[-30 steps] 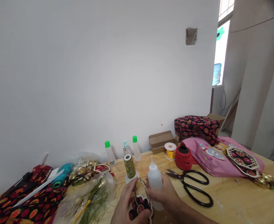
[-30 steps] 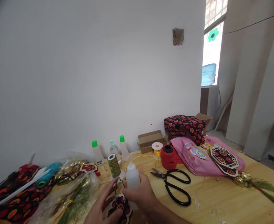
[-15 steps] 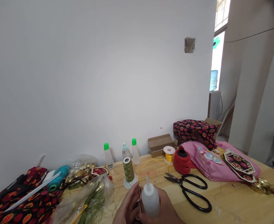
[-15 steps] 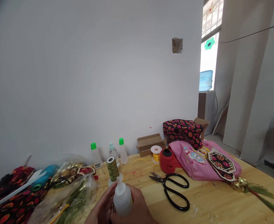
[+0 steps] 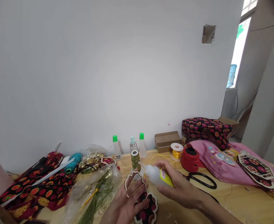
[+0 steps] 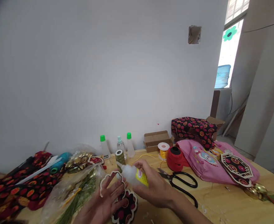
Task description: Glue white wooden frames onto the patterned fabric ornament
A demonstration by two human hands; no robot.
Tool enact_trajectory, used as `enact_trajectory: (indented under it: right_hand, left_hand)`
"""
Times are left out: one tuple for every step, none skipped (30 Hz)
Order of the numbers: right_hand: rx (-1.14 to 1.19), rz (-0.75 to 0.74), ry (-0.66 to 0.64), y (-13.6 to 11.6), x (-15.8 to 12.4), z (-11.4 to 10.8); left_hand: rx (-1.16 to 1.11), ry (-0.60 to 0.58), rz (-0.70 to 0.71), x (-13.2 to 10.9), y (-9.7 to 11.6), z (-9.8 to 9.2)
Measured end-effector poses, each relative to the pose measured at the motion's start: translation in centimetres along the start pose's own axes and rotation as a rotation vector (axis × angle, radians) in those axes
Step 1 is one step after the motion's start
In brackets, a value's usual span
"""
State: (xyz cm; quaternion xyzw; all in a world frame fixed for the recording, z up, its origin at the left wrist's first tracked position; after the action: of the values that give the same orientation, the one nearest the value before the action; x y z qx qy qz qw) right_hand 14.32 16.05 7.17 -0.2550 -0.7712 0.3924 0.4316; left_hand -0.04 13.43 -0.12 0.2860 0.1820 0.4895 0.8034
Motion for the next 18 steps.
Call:
enact_trajectory:
  right_hand:
    - [0.003, 0.0, 0.003, 0.1, 0.1, -0.2]
    - [0.021, 0.003, 0.024, 0.3, 0.2, -0.5]
    - [0.052, 0.007, 0.056, 0.5, 0.3, -0.9]
    - [0.099, 0.015, 0.076, 0.8, 0.3, -1.1]
    - [0.165, 0.037, 0.074, 1.0, 0.4, -1.1]
    - [0.243, 0.072, 0.049, 1.3, 0.3, -0.8]
    - [0.324, 0.111, 0.002, 1.5, 0.3, -0.4]
    - [0.396, 0.146, -0.051, 1.6, 0.2, 0.1]
    - [0.446, 0.171, -0.09, 1.5, 0.1, 0.3]
    - [0.471, 0.182, -0.098, 1.4, 0.1, 0.3]
    - [0.471, 0.176, -0.073, 1.3, 0.2, -0.1]
    - [0.464, 0.16, -0.028, 1.2, 0.3, -0.7]
    - [0.463, 0.15, 0.024, 1.1, 0.5, -1.4]
    - [0.478, 0.151, 0.072, 1.2, 0.5, -1.9]
    - [0.513, 0.165, 0.108, 1.4, 0.5, -2.2]
    - [0.561, 0.188, 0.132, 1.6, 0.5, -2.3]
    - [0.612, 0.215, 0.149, 1.9, 0.5, -2.3]
    - [0.658, 0.242, 0.168, 2.2, 0.4, -2.3]
  left_hand:
    - [-0.02, -0.028, -0.014, 0.0, -0.1, 0.3]
    - [-0.035, -0.055, -0.031, 0.0, -0.2, 0.7]
    - [-0.047, -0.083, -0.042, -0.1, -0.2, 1.0]
    - [-0.055, -0.111, -0.048, -0.1, -0.2, 1.4]
    - [-0.057, -0.135, -0.051, -0.1, -0.3, 1.8]
    - [-0.052, -0.154, -0.053, -0.1, -0.3, 2.1]
    - [-0.042, -0.163, -0.055, -0.1, -0.3, 2.2]
    - [-0.029, -0.161, -0.06, -0.1, -0.5, 2.3]
    - [-0.016, -0.151, -0.066, -0.1, -0.6, 2.3]
    - [-0.006, -0.135, -0.073, -0.1, -0.8, 2.2]
    - [-0.003, -0.121, -0.073, -0.1, -0.9, 2.0]
    - [-0.007, -0.111, -0.067, -0.1, -1.0, 1.9]
    - [-0.017, -0.108, -0.055, -0.1, -1.0, 1.8]
    - [-0.03, -0.108, -0.042, -0.1, -1.1, 1.7]
    - [-0.044, -0.11, -0.028, -0.1, -1.1, 1.6]
    - [-0.056, -0.114, -0.02, 0.0, -1.1, 1.6]
    - [-0.065, -0.117, -0.021, 0.0, -1.1, 1.5]
    - [-0.073, -0.115, -0.032, 0.1, -1.2, 1.4]
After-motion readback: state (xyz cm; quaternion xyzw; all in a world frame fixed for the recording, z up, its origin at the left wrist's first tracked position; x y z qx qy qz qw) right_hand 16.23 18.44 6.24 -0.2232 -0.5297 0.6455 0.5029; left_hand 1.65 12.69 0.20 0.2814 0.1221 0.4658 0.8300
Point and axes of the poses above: each hand's wrist, its own x-axis towards the middle knuckle, its own z-axis out of the palm, y = z × x, the point moved 9 cm from there along x, towards the middle knuckle, and after that the axes turned 6 degrees about -z, right-handed, at the moved point
